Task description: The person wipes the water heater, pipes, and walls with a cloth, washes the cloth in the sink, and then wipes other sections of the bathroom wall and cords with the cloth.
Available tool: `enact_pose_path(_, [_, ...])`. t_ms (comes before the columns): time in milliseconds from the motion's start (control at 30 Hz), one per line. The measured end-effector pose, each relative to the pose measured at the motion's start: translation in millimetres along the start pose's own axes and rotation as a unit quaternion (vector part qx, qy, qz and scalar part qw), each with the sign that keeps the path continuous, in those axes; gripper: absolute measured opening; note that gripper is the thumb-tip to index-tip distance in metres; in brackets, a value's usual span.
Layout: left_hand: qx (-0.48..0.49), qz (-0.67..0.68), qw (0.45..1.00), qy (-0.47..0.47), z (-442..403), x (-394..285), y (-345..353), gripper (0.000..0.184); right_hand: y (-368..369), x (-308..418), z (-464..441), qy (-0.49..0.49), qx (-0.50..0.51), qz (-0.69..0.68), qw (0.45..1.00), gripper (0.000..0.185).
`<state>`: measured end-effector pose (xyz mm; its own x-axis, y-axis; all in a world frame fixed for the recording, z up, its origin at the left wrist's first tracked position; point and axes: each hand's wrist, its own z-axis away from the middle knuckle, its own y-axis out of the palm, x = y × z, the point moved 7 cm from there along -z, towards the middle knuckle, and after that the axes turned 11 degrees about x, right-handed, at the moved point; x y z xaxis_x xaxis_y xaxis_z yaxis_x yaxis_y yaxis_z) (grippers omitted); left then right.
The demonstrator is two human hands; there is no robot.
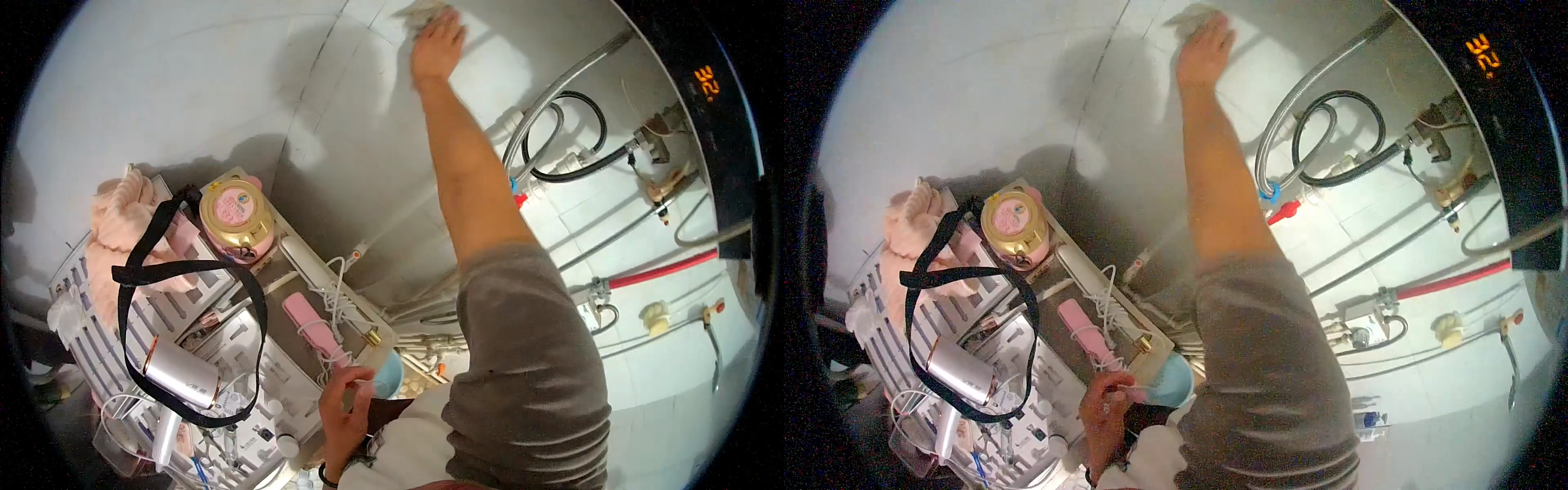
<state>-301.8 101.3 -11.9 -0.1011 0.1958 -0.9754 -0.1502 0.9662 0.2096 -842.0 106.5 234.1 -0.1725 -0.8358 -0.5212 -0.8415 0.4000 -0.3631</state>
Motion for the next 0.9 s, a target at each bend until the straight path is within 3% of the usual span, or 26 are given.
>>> enact_pose_path(33, [-0.007, 0.003, 1.000, 0.005, 5.2, 1.4, -4.9, 0.017, -2.1, -25.9, -24.5, 0.064, 0.013, -0.039, 0.997, 0.054])
enact_pose_path(67, [-0.013, 0.008, 1.000, 0.009, 11.1, 3.1, -9.2, 0.018, -52.3, -49.8, -25.7, 0.081, -0.003, 0.029, 0.996, 0.036])
enact_pose_path(100, [-0.017, 0.014, 1.000, 0.013, 15.1, 5.2, -12.9, 0.019, -111.0, -66.7, -24.1, 0.034, 0.246, 0.037, 0.968, 0.034])
enact_pose_path(133, [-0.022, 0.027, 0.999, 0.019, 18.8, 7.9, -16.4, 0.020, -52.9, -113.6, -48.6, 0.137, 0.165, 0.095, 0.972, 0.045])
enact_pose_path(200, [-0.035, 0.049, 0.998, 0.034, 21.8, 15.0, -24.9, 0.023, 51.0, -200.8, -79.6, 0.358, 0.005, 0.154, 0.921, 0.076])
enact_pose_path(267, [-0.016, 0.045, 0.998, 0.026, 21.8, 21.0, -31.1, 0.027, -33.9, -213.3, -35.0, 0.402, -0.205, 0.092, 0.888, 0.074])
enact_pose_path(300, [-0.010, 0.045, 0.999, 0.025, 18.3, 24.3, -34.5, 0.029, -61.2, -219.8, -24.0, 0.397, -0.225, 0.068, 0.887, 0.071])
enact_pose_path(400, [-0.012, 0.047, 0.998, -0.048, 16.1, 42.2, -38.9, 0.062, -95.6, -250.8, -27.0, 0.329, -0.146, 0.034, 0.932, 0.063])
enact_pose_path(600, [0.028, 0.084, 0.993, -0.082, -5.9, 65.8, -28.8, 0.063, -119.9, -270.3, -67.2, 0.237, -0.090, 0.030, 0.967, 0.048])
enact_pose_path(667, [0.040, 0.087, 0.993, -0.070, -17.2, 62.3, -26.1, 0.050, -119.5, -256.8, -83.9, 0.205, -0.080, 0.027, 0.975, 0.044])
enact_pose_path(833, [0.038, 0.086, 0.993, -0.069, -31.6, 74.4, -20.0, 0.043, -87.8, -152.5, -113.8, 0.079, -0.017, -0.084, 0.993, 0.035])
enact_pose_path(900, [0.032, 0.077, 0.993, -0.082, -31.8, 74.7, -18.9, 0.043, -81.6, -65.8, -100.8, -0.064, 0.040, -0.160, 0.984, 0.036])
